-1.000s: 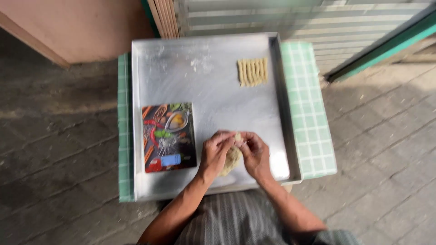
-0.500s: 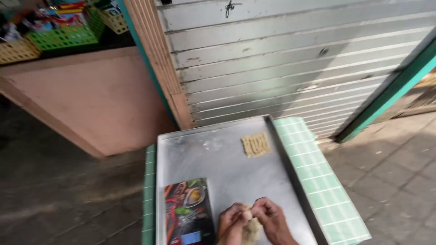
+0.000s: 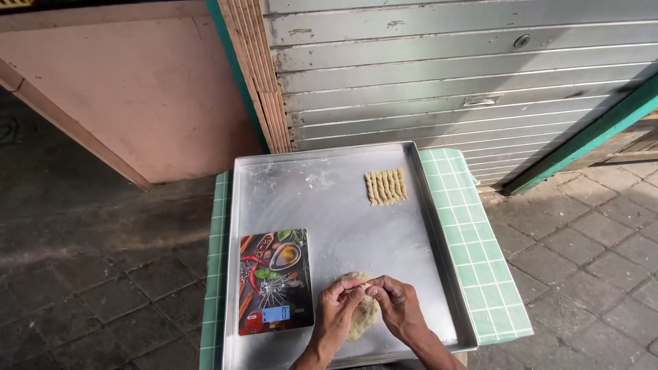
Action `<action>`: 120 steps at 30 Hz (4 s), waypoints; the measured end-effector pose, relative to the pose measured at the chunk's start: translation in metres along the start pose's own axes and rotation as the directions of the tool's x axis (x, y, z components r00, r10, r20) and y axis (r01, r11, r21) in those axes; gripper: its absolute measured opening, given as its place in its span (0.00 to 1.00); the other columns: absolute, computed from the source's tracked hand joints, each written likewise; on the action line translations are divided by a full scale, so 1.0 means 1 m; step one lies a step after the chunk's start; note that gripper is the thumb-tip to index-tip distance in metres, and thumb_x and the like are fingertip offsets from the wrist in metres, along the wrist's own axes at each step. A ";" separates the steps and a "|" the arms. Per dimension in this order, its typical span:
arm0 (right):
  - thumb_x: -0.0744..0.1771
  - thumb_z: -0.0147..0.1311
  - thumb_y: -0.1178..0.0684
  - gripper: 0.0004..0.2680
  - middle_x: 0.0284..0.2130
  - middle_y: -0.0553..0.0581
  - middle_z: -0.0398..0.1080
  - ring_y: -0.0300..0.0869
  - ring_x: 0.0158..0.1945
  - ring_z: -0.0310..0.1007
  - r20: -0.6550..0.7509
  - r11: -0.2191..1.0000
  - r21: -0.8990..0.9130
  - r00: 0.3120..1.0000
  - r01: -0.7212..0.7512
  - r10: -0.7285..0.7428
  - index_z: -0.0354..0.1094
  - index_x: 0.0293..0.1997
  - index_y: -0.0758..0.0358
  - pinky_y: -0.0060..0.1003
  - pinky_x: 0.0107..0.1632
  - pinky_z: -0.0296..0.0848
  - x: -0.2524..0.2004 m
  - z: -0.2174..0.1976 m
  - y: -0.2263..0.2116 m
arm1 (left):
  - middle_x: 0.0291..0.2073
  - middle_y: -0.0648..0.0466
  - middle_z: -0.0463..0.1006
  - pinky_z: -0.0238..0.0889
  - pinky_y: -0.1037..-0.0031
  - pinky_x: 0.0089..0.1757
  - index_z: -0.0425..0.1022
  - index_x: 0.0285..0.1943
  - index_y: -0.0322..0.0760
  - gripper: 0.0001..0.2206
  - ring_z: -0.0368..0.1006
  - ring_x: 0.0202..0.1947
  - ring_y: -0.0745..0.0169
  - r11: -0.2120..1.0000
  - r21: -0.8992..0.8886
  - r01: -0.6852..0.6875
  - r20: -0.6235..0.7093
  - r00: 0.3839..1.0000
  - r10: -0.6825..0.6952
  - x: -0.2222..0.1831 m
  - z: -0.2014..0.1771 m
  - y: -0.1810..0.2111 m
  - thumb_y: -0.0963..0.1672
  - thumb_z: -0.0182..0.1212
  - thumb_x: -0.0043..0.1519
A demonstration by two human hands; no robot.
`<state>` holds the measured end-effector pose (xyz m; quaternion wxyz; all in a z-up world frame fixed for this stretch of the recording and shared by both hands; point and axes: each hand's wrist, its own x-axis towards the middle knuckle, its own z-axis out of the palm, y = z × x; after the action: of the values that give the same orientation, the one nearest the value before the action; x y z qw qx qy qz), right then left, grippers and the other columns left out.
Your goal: Rolling dough into thin strips and twisting them into braided shapes on a metal tray
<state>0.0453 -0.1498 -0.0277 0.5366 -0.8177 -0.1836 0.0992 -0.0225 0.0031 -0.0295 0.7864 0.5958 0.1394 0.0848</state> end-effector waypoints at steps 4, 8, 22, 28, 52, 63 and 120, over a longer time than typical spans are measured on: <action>0.66 0.58 0.40 0.14 0.17 0.49 0.65 0.36 0.23 0.58 0.090 0.928 0.312 0.979 -0.204 0.185 0.75 0.29 0.61 0.32 0.27 0.59 0.006 -0.002 -0.019 | 0.44 0.51 0.85 0.75 0.77 0.46 0.80 0.55 0.33 0.20 0.80 0.42 0.65 0.999 0.036 -0.033 -0.023 0.999 0.034 0.000 -0.001 -0.008 0.49 0.68 0.59; 0.65 0.61 0.43 0.11 0.15 0.44 0.52 0.35 0.22 0.49 0.129 0.811 0.493 0.949 -0.314 0.289 0.66 0.41 0.56 0.34 0.31 0.63 0.007 0.001 -0.021 | 0.54 0.45 0.78 0.73 0.73 0.56 0.80 0.51 0.30 0.14 0.76 0.58 0.55 0.989 0.000 -0.147 0.035 0.989 0.147 -0.001 0.002 0.000 0.46 0.63 0.63; 0.69 0.54 0.46 0.08 0.40 0.56 0.71 0.42 0.41 0.74 0.116 0.921 0.361 0.973 0.148 -0.201 0.73 0.44 0.57 0.35 0.42 0.78 0.003 -0.010 -0.013 | 0.34 0.52 0.74 0.60 0.75 0.35 0.68 0.49 0.41 0.11 0.64 0.33 0.65 0.798 -0.524 0.298 0.191 0.954 -0.231 0.006 -0.002 -0.001 0.40 0.66 0.62; 0.70 0.52 0.42 0.13 0.48 0.60 0.71 0.49 0.54 0.71 0.154 0.869 0.240 0.867 0.433 -0.474 0.71 0.53 0.58 0.44 0.56 0.73 0.009 -0.018 -0.013 | 0.32 0.54 0.72 0.67 0.77 0.35 0.75 0.38 0.36 0.05 0.64 0.28 0.68 0.709 -0.598 0.375 0.277 0.926 -0.257 0.002 0.006 0.008 0.42 0.66 0.62; 0.64 0.66 0.53 0.11 0.23 0.57 0.72 0.37 0.29 0.68 0.021 0.872 0.472 0.990 -0.130 0.136 0.75 0.43 0.71 0.32 0.35 0.70 -0.012 0.012 -0.047 | 0.44 0.41 0.78 0.72 0.67 0.49 0.81 0.49 0.28 0.11 0.76 0.48 0.56 0.973 0.091 -0.210 0.005 0.978 0.210 0.000 -0.003 0.016 0.43 0.64 0.65; 0.68 0.59 0.53 0.08 0.17 0.57 0.71 0.38 0.24 0.66 0.063 0.921 0.346 0.984 -0.180 0.168 0.77 0.32 0.67 0.32 0.32 0.69 -0.005 0.003 -0.014 | 0.42 0.46 0.76 0.70 0.67 0.50 0.78 0.54 0.30 0.17 0.71 0.44 0.64 1.000 0.008 0.004 0.097 0.995 -0.005 -0.009 -0.004 0.021 0.48 0.67 0.64; 0.68 0.60 0.53 0.07 0.19 0.55 0.67 0.36 0.23 0.60 0.141 0.923 0.347 0.982 -0.169 0.126 0.75 0.38 0.68 0.31 0.30 0.65 -0.001 0.009 -0.049 | 0.44 0.49 0.78 0.71 0.65 0.49 0.76 0.51 0.35 0.11 0.75 0.43 0.63 0.988 0.124 -0.087 0.002 0.996 0.088 0.004 -0.007 0.001 0.46 0.62 0.67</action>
<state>0.0322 -0.1251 0.0130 0.6557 -0.7108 -0.1311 0.2183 -0.0210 0.0111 -0.0313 0.7432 0.6489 0.1194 0.1113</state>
